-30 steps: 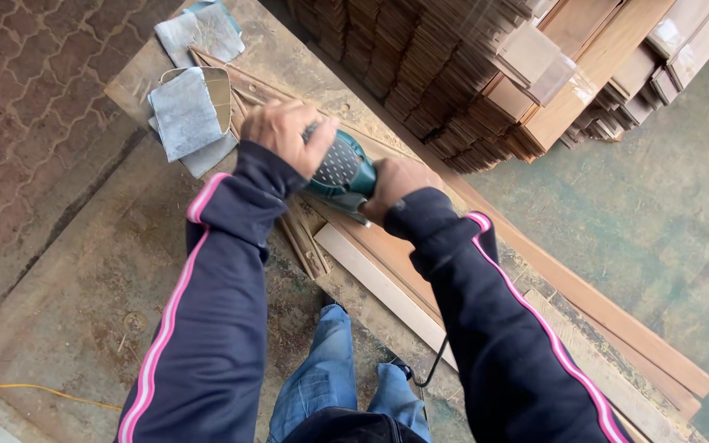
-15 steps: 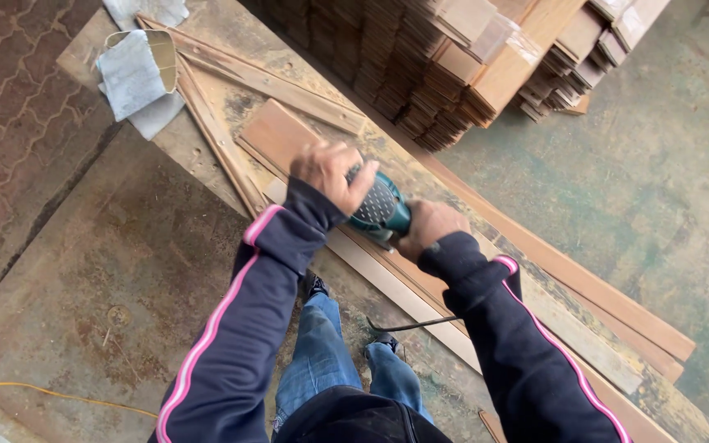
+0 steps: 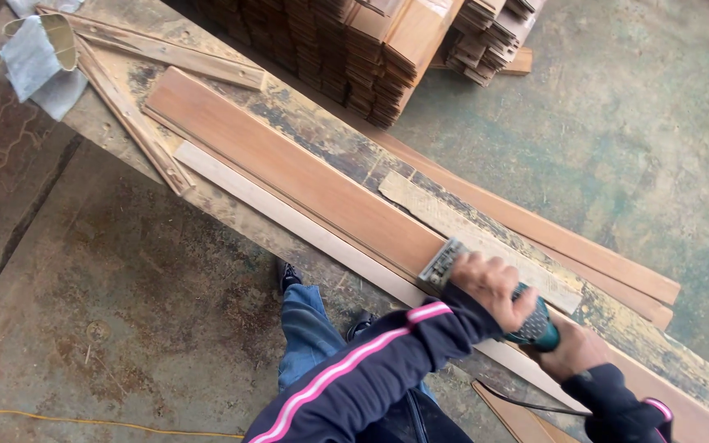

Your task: Sanding wooden planks using an orbital sander.

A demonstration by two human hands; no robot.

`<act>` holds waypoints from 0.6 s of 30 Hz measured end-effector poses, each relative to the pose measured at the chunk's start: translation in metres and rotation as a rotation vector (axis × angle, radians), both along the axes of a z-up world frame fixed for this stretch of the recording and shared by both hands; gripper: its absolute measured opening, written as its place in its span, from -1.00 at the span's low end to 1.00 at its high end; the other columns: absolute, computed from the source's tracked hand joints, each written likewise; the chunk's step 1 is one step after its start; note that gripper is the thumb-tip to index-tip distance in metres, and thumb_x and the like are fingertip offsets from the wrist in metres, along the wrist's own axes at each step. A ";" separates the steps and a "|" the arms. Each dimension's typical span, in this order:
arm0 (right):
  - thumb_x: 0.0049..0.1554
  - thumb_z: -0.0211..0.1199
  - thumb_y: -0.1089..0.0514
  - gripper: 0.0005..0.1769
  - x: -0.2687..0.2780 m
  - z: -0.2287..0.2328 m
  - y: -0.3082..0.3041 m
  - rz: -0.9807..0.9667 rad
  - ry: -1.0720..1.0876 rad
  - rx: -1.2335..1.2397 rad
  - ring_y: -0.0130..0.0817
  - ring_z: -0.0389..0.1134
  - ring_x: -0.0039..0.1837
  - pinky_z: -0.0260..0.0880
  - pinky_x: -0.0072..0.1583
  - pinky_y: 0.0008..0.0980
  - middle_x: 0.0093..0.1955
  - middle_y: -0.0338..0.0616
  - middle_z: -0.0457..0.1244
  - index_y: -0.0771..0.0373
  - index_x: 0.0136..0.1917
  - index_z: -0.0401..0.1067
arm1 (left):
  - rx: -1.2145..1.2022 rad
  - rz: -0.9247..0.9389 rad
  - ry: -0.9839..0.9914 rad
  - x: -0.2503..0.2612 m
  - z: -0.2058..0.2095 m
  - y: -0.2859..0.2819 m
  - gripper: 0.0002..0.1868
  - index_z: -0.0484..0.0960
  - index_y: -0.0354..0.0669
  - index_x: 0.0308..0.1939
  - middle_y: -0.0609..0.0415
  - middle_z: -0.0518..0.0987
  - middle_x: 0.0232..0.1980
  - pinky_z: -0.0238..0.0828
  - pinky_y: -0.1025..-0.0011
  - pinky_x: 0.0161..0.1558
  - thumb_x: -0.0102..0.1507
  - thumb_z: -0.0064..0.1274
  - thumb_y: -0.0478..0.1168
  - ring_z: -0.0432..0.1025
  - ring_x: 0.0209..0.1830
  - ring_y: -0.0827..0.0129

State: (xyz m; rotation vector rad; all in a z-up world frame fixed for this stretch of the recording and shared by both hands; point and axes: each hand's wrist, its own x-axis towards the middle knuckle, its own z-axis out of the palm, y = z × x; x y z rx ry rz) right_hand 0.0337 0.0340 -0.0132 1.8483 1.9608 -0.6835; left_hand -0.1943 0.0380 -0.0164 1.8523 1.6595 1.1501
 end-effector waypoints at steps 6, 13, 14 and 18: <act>-0.24 0.54 -0.28 -0.41 0.159 -0.028 -0.062 -0.134 -0.179 0.024 0.14 0.51 -0.03 0.51 0.07 -0.03 -0.20 0.21 0.44 0.24 -0.16 0.62 | 0.022 -0.080 -0.017 0.140 -0.020 -0.025 -0.57 0.58 -0.14 -0.43 -0.07 0.55 -0.40 0.20 0.09 -0.16 0.16 0.08 0.17 0.41 -0.38 0.09; -0.27 0.52 -0.20 -0.43 0.197 -0.056 -0.081 -0.118 -0.155 0.104 0.11 0.51 -0.12 0.51 -0.01 -0.09 -0.23 0.23 0.41 0.33 -0.20 0.59 | 0.000 -0.122 -0.076 0.147 -0.027 -0.029 -0.56 0.57 -0.16 -0.48 -0.08 0.51 -0.41 0.12 0.19 -0.23 0.19 0.08 0.15 0.37 -0.40 0.10; -0.25 0.54 -0.21 -0.43 0.182 -0.056 -0.077 -0.116 -0.128 0.111 0.13 0.50 -0.11 0.51 0.00 -0.07 -0.24 0.24 0.41 0.32 -0.21 0.58 | 0.009 -0.120 -0.073 0.131 -0.026 -0.026 -0.56 0.56 -0.17 -0.48 -0.09 0.51 -0.42 0.12 0.18 -0.24 0.20 0.09 0.14 0.37 -0.40 0.11; -0.25 0.57 -0.20 -0.46 0.092 -0.041 -0.043 -0.076 -0.038 0.085 0.15 0.50 -0.10 0.51 0.01 -0.02 -0.26 0.22 0.41 0.26 -0.20 0.60 | 0.014 -0.077 -0.082 0.047 -0.012 -0.011 -0.57 0.53 -0.17 -0.49 -0.08 0.51 -0.43 0.13 0.16 -0.24 0.19 0.12 0.12 0.38 -0.39 0.10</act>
